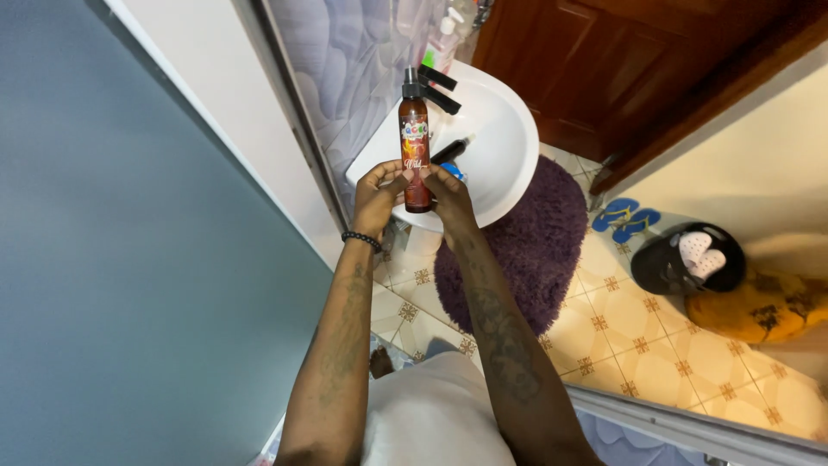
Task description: Organizing and checking various toiletry bottles on a storage shelf in a bathroom.
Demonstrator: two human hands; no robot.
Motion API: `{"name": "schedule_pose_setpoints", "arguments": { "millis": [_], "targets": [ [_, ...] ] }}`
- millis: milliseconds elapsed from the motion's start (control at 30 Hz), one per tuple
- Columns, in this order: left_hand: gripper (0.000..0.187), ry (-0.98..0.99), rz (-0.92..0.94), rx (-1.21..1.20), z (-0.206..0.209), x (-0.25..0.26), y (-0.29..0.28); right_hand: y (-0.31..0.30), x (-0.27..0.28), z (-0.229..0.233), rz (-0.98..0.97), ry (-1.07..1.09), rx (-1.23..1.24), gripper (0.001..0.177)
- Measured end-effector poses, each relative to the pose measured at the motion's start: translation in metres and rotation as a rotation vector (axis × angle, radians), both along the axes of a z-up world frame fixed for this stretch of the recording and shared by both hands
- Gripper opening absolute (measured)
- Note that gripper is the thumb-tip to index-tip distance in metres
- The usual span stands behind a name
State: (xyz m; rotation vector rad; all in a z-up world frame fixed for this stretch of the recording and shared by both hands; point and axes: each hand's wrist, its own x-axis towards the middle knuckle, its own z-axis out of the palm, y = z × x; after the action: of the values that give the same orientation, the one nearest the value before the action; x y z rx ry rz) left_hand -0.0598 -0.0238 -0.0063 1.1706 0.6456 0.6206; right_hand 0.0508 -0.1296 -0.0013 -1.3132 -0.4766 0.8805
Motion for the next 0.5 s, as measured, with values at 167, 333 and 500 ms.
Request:
{"name": "schedule_pose_setpoints", "arguments": {
  "millis": [167,333,500],
  "targets": [
    [0.031,-0.029,0.089,0.058,-0.01,-0.002,0.008,0.007,0.004,-0.001,0.117,-0.056,0.043,0.04],
    [0.032,-0.04,0.161,0.1,-0.014,0.0,0.004,0.014,0.017,-0.008,0.217,-0.061,0.095,0.045],
    [0.027,-0.117,0.269,0.029,-0.015,0.0,-0.021,0.003,0.017,-0.002,0.275,-0.079,0.055,0.051]
  ]
}}
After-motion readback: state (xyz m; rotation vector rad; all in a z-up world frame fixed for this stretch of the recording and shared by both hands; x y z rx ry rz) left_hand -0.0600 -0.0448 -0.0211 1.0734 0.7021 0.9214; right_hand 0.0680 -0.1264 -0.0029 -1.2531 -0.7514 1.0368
